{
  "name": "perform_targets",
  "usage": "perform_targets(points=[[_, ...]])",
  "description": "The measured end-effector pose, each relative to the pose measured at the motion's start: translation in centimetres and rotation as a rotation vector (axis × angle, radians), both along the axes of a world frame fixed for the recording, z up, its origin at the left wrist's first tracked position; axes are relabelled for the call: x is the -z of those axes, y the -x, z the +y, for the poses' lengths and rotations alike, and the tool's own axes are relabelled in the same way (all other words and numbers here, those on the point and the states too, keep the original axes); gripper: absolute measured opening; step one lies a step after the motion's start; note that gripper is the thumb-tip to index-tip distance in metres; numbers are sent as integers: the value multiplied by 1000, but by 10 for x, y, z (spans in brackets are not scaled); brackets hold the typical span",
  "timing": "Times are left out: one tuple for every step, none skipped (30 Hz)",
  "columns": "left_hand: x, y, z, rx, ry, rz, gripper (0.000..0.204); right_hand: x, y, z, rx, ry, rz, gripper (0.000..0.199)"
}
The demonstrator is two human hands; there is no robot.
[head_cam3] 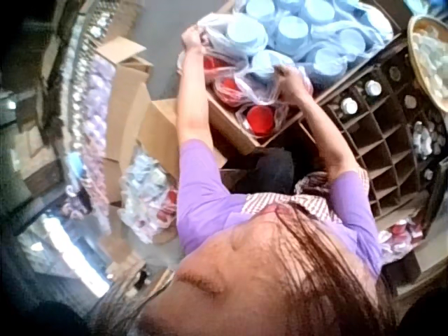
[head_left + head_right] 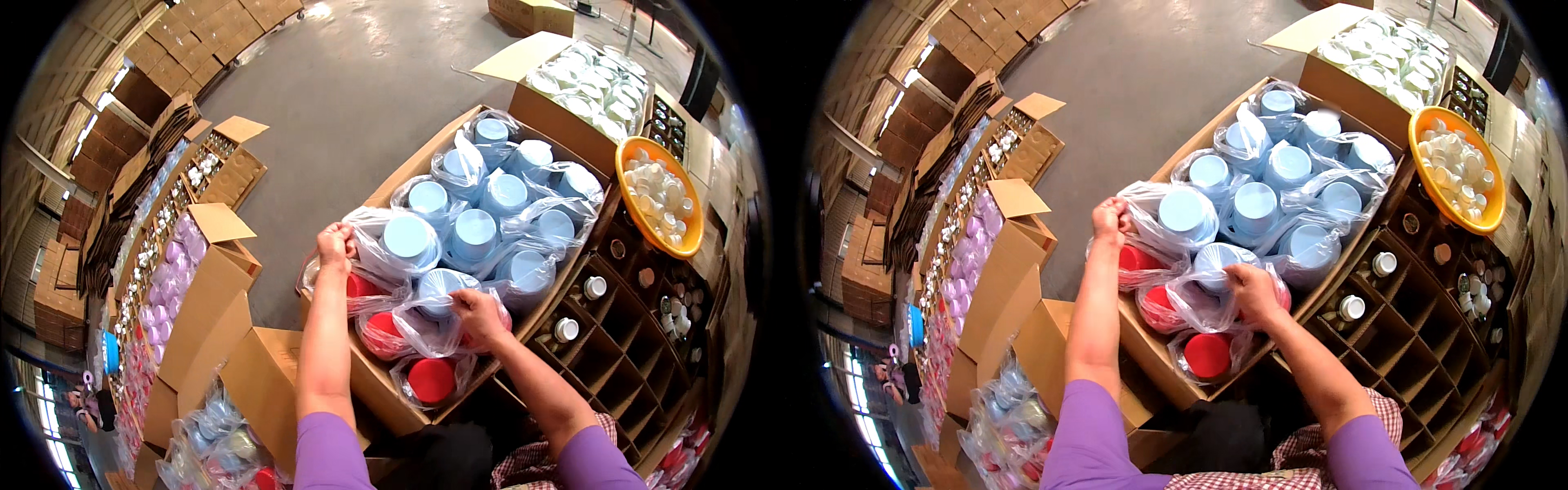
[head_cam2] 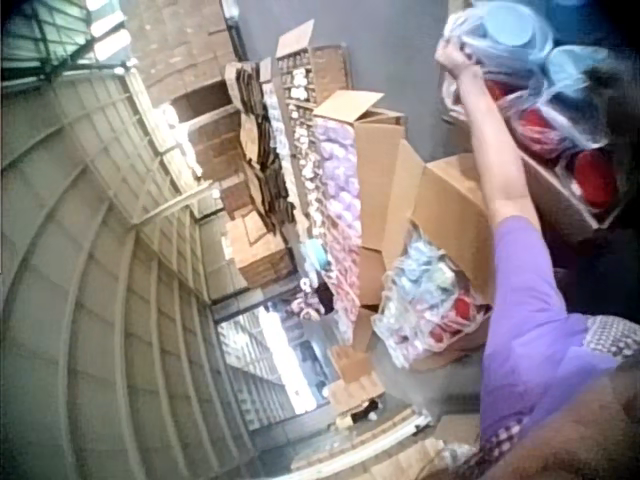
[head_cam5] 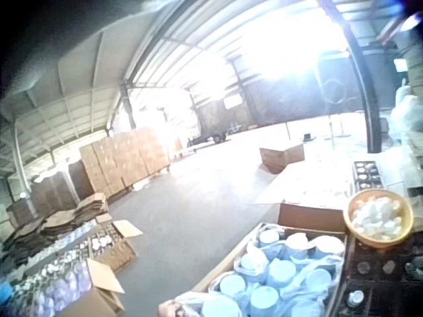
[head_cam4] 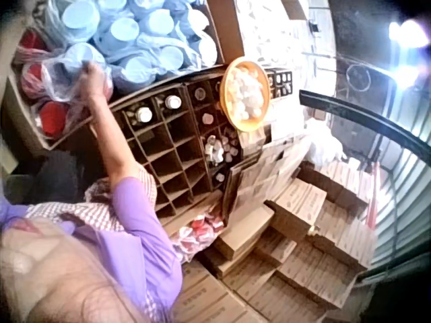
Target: The person assembles red and blue thermos flasks by inserting stainless steel inner liners and screwing on lids. They then place the assembled flasks into clear plastic bags and pack them into cardboard boxes. Finally, the person closes the cardboard box flaps.
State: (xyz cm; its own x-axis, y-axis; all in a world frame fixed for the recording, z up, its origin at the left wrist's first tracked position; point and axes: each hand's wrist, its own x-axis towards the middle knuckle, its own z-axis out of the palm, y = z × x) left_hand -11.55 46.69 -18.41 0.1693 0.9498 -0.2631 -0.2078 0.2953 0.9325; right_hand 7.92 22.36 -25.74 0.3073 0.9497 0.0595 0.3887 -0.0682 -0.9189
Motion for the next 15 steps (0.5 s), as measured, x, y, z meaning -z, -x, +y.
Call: perform_targets(points=[[-27, 7, -11, 24, -36, -101, 12, -10, 0, -1, 32, -19, 18, 22], [-64, 10, -28, 79, -75, -165, 14, -24, -3, -2, 66, -35, 32, 22], [-102, 7, -47, 143, -115, -233, 15, -36, -6, -5, 107, -54, 42, 22], [-133, 7, -68, 216, -175, -338, 11, -46, -3, -7, 216, -68, 252, 18], [-161, 7, -90, 294, -234, -447, 9, -47, -5, -11, 212, -121, 407, 17], [-185, 7, -115, 330, -273, -495, 8, -60, -5, -19, 185, -3, 700, 19], [-203, 8, -139, 371, -307, -546, 11, -74, -4, -28, 160, 117, 991, 22], [-212, 12, -167, 341, -589, -326, 18, -79, 1, -38, 66, 244, 1169, 33], [-223, 20, -196, 237, -848, -86, 27, -93, 14, -46, -46, 384, 1317, 45], [-217, 27, -218, 349, -771, -424, 30, -105, 31, -55, -164, 425, 1427, 56], [-219, 26, -242, 473, -650, -759, 34, -129, 37, -75, -375, 366, 1559, 69], [-226, 28, -274, 481, -598, -821, 19, -145, 42, -90, -511, 287, 1651, 70], [-258, 19, -323, 481, -546, -876, 31, -153, 47, -106, -564, 245, 1719, 71], [-272, 20, -335, 762, -594, -814, 45, -155, 45, -127, -570, 190, 1756, 72], [-288, 28, -348, 1012, -677, -707, 60, -154, 48, -144, -560, 178, 1787, 73]])
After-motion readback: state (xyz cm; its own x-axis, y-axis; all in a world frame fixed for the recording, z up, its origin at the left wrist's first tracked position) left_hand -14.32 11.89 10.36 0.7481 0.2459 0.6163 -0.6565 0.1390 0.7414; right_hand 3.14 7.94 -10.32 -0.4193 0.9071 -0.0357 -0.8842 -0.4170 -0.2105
